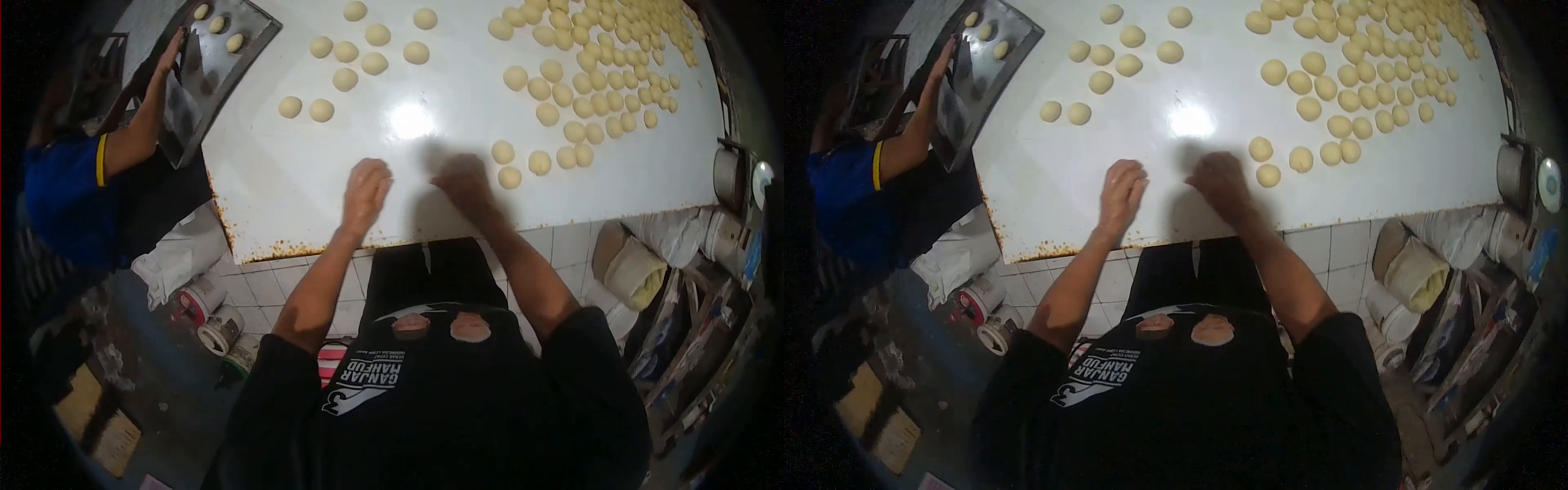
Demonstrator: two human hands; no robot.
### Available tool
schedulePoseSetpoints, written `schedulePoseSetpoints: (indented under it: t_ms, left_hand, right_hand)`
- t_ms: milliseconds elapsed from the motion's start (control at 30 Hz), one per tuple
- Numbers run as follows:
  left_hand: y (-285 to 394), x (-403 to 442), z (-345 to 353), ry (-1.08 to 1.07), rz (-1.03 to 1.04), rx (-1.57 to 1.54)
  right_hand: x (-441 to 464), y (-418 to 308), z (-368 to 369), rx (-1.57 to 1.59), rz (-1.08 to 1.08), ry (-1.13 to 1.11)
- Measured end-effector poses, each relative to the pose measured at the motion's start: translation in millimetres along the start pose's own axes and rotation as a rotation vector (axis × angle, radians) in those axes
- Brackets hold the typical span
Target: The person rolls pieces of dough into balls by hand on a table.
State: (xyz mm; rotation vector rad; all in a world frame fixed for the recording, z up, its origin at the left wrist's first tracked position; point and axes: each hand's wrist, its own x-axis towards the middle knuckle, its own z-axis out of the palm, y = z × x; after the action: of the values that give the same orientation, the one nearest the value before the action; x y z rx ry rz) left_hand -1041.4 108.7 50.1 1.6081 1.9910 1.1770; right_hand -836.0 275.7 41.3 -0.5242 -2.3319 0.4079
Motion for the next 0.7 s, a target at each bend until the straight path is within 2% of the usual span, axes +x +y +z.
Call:
schedulePoseSetpoints:
  t_ms: [33,67,100,133,200,233,300,333,367,400,433,467,500,533,600,633,700]
  left_hand:
    - [-1,16,-1,0.014,-0.002,0.014]
    - [-2,28,-3,-0.001,-0.102,0.188]
    - [4,24,-6,-0.029,-0.207,0.359]
    - [11,26,-3,-0.015,-0.213,0.367]
    - [34,26,3,0.143,-0.290,0.188]
    - [34,17,-3,0.203,-0.296,0.018]
    - [27,-2,-19,0.209,-0.331,-0.031]
    - [20,-5,-27,0.181,-0.362,-0.086]
    - [25,2,-40,0.001,-0.190,0.160]
    - [19,7,-37,-0.004,-0.186,0.134]
    - [9,15,-31,-0.098,-0.171,0.122]
    - [1,27,-26,-0.182,-0.154,0.117]
    - [8,47,-14,-0.058,-0.169,0.025]
    - [18,65,-2,-0.048,-0.174,0.016]
    - [35,86,23,-0.010,0.050,-0.210]
    - [42,84,28,-0.013,0.040,-0.226]
    - [43,87,31,-0.347,0.219,-0.002]
  right_hand:
    - [4,14,-6,-0.076,0.142,-0.268]
    - [2,15,-10,-0.142,0.294,-0.555]
    - [26,13,-9,-0.201,0.173,-0.195]
    - [35,15,9,-0.117,0.193,-0.053]
    - [20,-6,16,-0.021,0.342,-0.170]
    - [-1,-15,4,-0.022,0.325,-0.173]
    - [-33,-12,-24,0.104,0.198,-0.163]
    - [-19,3,-24,0.093,0.180,-0.162]
    - [-7,13,-32,0.183,0.350,-0.268]
    - [8,22,-43,0.269,0.530,-0.373]
    - [55,24,-55,0.257,0.666,-0.424]
    - [107,24,-66,0.295,0.747,-0.369]
    - [149,27,-65,0.338,0.818,-0.313]
    - [175,36,-51,0.329,0.812,-0.323]
    - [205,56,-26,0.176,0.752,0.004]
    - [194,63,-12,0.163,0.761,-0.009]
    - [171,80,27,-0.165,0.531,0.043]
